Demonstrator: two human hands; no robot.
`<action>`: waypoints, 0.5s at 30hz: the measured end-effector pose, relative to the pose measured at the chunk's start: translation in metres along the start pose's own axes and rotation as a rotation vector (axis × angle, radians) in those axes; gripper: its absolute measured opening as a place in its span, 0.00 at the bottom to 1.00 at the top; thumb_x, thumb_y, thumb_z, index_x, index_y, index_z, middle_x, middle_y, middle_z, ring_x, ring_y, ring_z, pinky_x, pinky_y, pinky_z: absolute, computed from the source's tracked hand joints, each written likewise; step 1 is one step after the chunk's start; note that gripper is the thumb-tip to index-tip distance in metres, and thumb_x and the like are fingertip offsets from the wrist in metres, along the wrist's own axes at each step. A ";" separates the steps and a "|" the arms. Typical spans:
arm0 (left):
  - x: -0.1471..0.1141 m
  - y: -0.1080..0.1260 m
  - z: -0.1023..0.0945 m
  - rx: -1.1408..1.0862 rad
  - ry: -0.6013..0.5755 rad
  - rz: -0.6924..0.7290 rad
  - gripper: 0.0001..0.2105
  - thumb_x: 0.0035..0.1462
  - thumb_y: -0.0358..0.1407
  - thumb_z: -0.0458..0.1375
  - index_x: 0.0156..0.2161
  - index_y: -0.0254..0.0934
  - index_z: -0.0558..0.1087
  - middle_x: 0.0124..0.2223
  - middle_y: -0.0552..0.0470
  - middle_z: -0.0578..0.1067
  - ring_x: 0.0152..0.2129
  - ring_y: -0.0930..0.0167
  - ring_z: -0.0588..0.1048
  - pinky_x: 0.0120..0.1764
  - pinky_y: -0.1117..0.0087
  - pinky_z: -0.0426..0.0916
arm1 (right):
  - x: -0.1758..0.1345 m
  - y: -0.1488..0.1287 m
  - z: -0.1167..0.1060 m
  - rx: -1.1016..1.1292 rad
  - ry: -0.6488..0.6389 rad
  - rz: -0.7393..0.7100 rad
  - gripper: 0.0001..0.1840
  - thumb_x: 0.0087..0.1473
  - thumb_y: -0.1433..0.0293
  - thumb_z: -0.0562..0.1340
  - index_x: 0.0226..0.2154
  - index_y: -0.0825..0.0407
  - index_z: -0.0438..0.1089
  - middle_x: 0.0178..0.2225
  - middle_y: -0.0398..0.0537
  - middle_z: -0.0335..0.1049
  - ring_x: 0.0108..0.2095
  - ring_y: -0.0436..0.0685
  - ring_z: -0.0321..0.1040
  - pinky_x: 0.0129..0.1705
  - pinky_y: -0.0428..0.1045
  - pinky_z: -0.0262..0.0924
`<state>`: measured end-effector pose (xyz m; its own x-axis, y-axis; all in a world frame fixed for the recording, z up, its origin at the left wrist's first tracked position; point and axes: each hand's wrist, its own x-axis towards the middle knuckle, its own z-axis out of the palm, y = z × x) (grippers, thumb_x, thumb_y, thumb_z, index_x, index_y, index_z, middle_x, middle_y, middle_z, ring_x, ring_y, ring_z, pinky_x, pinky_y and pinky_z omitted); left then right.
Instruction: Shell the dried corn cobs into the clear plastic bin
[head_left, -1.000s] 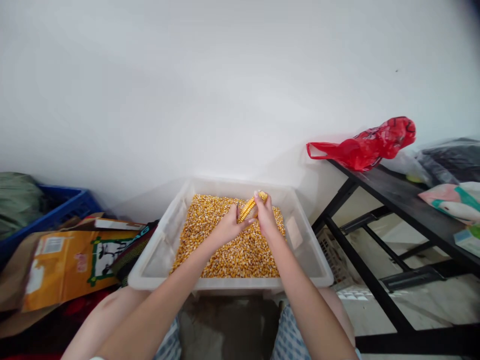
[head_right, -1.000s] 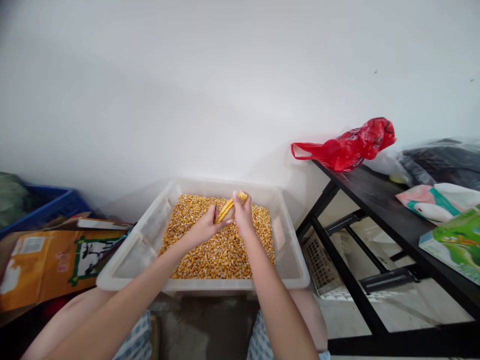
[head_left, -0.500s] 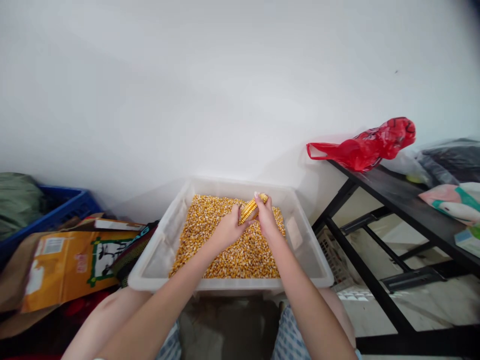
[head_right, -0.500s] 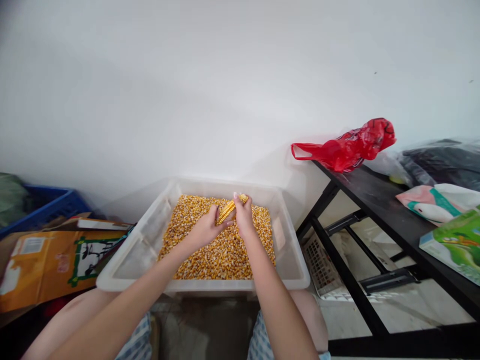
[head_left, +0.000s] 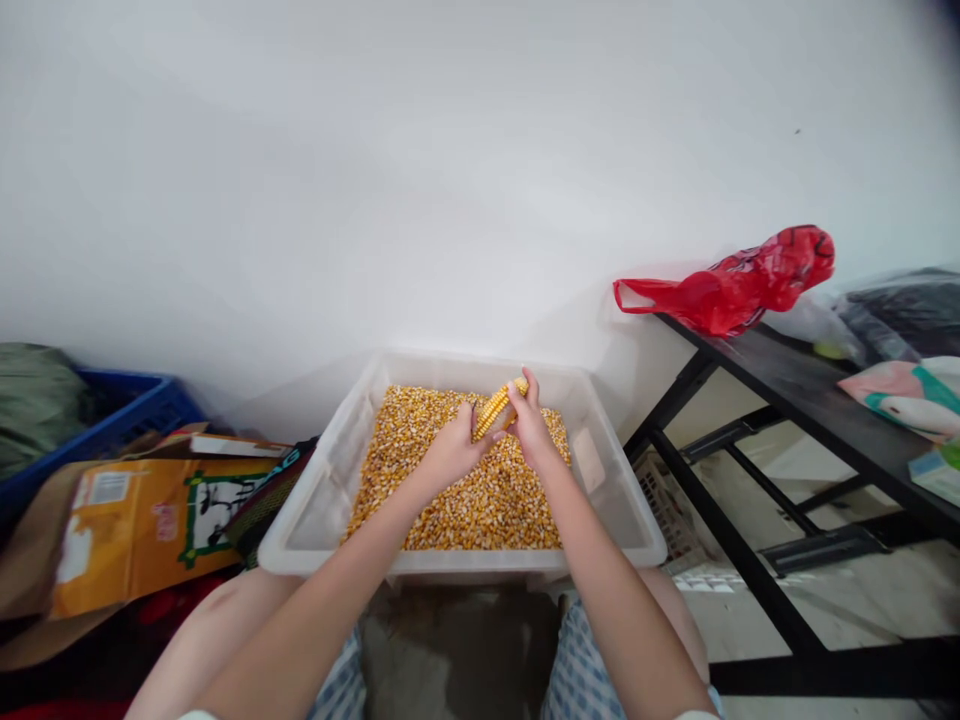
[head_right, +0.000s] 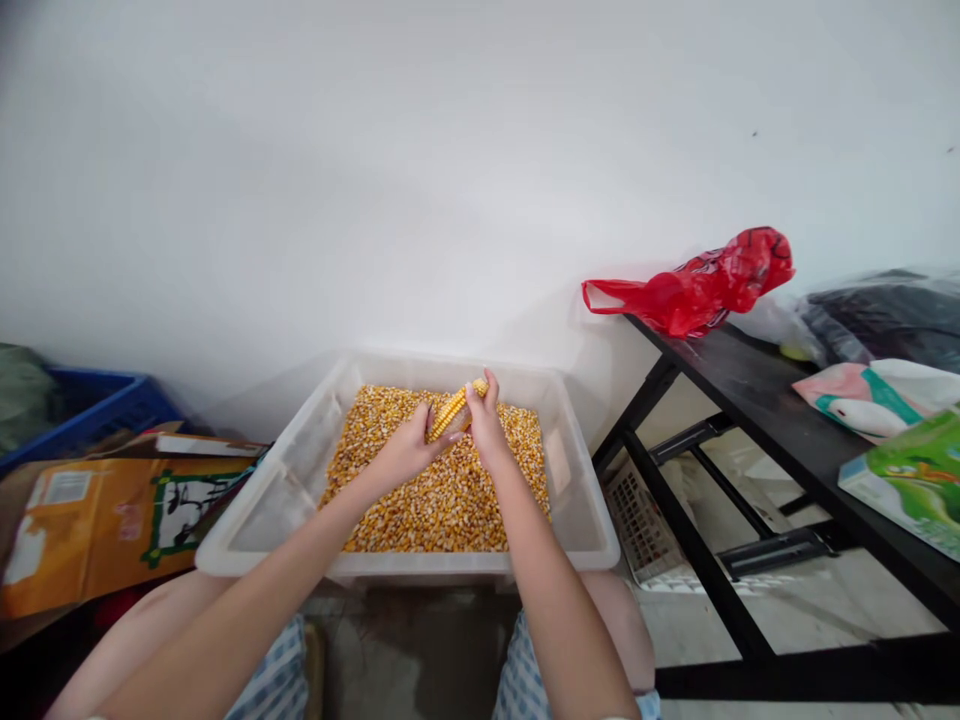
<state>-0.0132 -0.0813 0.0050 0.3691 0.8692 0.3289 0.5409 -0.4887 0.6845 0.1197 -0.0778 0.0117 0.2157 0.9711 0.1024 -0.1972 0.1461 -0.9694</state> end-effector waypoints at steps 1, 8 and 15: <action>0.000 0.000 0.001 -0.002 0.003 0.007 0.12 0.49 0.42 0.51 0.29 0.39 0.52 0.23 0.58 0.58 0.18 0.74 0.60 0.23 0.73 0.52 | 0.000 0.000 0.001 -0.014 0.012 0.005 0.32 0.47 0.54 0.54 0.54 0.39 0.43 0.37 0.43 0.60 0.31 0.49 0.62 0.32 0.45 0.61; -0.001 -0.004 0.002 -0.031 -0.071 -0.011 0.12 0.49 0.42 0.52 0.29 0.39 0.51 0.23 0.59 0.58 0.18 0.75 0.59 0.23 0.74 0.52 | -0.003 0.001 0.000 -0.164 -0.008 -0.030 0.38 0.45 0.56 0.58 0.55 0.44 0.42 0.35 0.44 0.62 0.32 0.49 0.62 0.36 0.46 0.60; -0.001 -0.004 -0.001 -0.030 -0.049 0.004 0.12 0.49 0.43 0.51 0.29 0.39 0.52 0.24 0.58 0.58 0.19 0.75 0.59 0.24 0.73 0.52 | -0.007 -0.004 0.001 -0.069 -0.066 -0.024 0.37 0.44 0.59 0.59 0.54 0.43 0.44 0.41 0.44 0.62 0.35 0.49 0.63 0.37 0.47 0.61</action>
<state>-0.0163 -0.0797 0.0024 0.4076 0.8625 0.3000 0.5172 -0.4888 0.7026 0.1182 -0.0851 0.0154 0.1555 0.9782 0.1378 -0.1263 0.1580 -0.9793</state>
